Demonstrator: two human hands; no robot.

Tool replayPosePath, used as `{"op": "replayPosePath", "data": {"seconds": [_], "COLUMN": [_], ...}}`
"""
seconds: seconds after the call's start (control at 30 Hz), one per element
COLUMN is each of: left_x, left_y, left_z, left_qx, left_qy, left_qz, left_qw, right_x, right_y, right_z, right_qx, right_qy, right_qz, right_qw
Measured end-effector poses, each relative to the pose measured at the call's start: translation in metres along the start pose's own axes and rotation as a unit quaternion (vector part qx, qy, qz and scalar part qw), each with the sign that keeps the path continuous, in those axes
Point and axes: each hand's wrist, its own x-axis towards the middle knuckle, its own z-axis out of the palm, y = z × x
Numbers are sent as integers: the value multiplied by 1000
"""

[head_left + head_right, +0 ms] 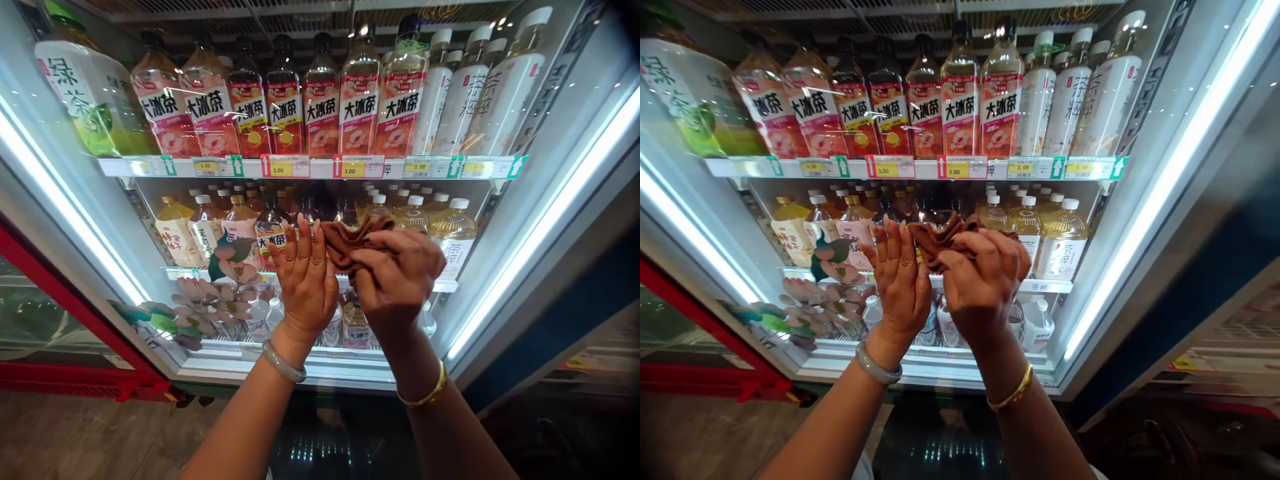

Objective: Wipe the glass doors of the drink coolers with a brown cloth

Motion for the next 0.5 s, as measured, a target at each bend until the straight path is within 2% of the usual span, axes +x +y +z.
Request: {"op": "replayPosePath", "data": {"seconds": [0.1,0.17,0.33,0.37,0.5], "left_x": [9,12,13,14,20], "left_y": [13,21,24,24,28], "left_z": [4,6,16,19,33], "left_qx": [-19,-24,-46,-50,-45], "left_qy": [-5,-22,-47,-43,-72], "left_qz": [3,1,18,37,15], "left_qw": [1000,999,998,997,996], "right_x": [8,8,7,9,17], "right_y": [15,16,15,18,33], "right_z": [-8,-11,-20,-23,-35], "right_qx": [-14,-26,-81,-91,-134], "right_qy": [21,11,-96,-109,-108], "right_qz": [28,29,-10,-5,71], "right_qw": [999,999,992,990,982]}}
